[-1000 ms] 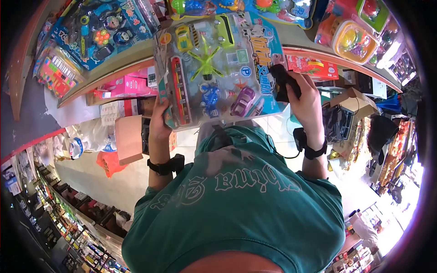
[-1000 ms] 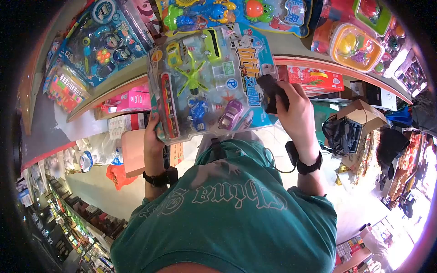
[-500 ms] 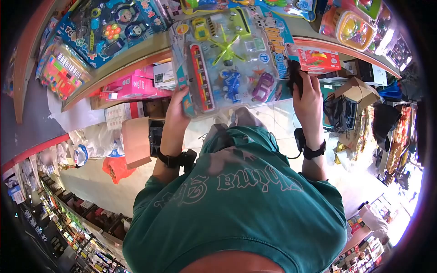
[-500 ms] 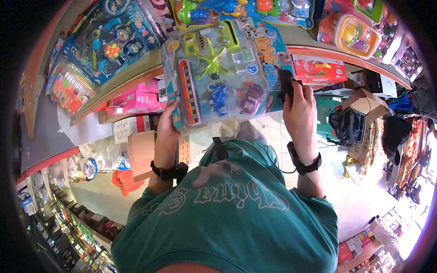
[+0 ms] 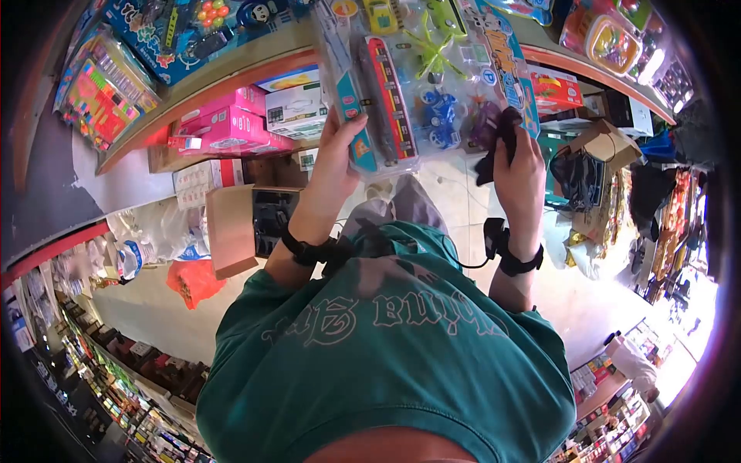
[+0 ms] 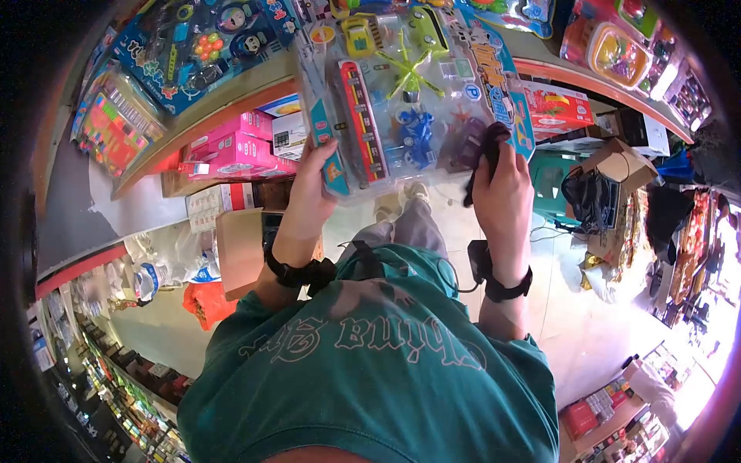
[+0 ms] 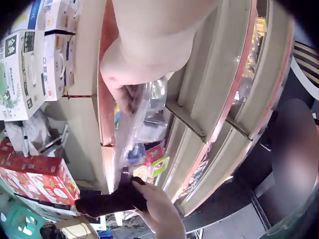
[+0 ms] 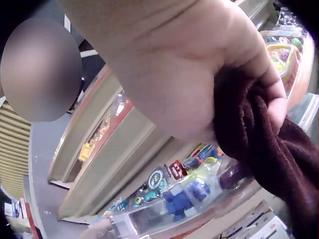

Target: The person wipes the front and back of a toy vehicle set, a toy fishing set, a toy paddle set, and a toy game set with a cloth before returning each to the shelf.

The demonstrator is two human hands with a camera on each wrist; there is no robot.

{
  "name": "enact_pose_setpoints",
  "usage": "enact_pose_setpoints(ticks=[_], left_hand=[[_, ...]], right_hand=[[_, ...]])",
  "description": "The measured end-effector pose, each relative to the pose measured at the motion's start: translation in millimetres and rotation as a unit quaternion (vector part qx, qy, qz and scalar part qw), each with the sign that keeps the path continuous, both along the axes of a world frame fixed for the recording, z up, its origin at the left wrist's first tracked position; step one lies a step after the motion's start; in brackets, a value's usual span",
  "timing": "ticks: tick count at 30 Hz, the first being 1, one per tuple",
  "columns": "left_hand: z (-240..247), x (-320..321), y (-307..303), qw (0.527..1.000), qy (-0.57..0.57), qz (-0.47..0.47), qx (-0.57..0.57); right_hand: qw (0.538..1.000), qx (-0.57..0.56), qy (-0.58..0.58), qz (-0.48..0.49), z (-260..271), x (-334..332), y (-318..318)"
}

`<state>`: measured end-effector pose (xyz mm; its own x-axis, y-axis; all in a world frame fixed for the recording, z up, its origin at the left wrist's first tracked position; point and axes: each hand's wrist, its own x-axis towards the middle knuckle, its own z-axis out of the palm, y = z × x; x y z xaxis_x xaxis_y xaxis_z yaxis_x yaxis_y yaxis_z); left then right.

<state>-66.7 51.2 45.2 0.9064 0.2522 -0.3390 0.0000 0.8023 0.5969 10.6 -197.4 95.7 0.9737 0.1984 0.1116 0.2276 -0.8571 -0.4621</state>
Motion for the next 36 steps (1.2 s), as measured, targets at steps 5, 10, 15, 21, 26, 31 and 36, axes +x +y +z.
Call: enact_pose_setpoints(ticks=[5,10,15,21,26,31,36], left_hand=[[10.7,-13.4,6.3,0.999,-0.028,0.015,0.03],[11.6,-24.7,7.3,0.997,-0.037,-0.003,0.067],[21.4,-40.6,-9.2,0.988,-0.053,-0.038,0.138],[34.6,-52.3,1.3,0.969,-0.11,-0.048,0.216],[31.5,-62.0,11.5,0.949,-0.113,-0.038,0.291],[30.3,-81.9,16.0,0.947,-0.041,-0.049,0.316],[40.4,-94.4,22.9,0.946,-0.03,-0.051,0.319]], right_hand=[[0.992,0.128,-0.012,-0.001,7.3,-23.2,-7.6],[0.973,0.21,-0.089,0.038,34.5,-42.7,19.9],[0.957,0.237,-0.037,0.161,49.1,-55.9,50.3],[0.95,0.24,-0.034,0.194,48.2,-61.0,62.5],[0.952,0.184,-0.008,0.244,55.9,-62.2,64.8],[0.933,0.152,0.093,0.311,59.5,-56.7,51.7],[0.877,0.321,0.304,0.188,59.1,-58.3,30.4]])
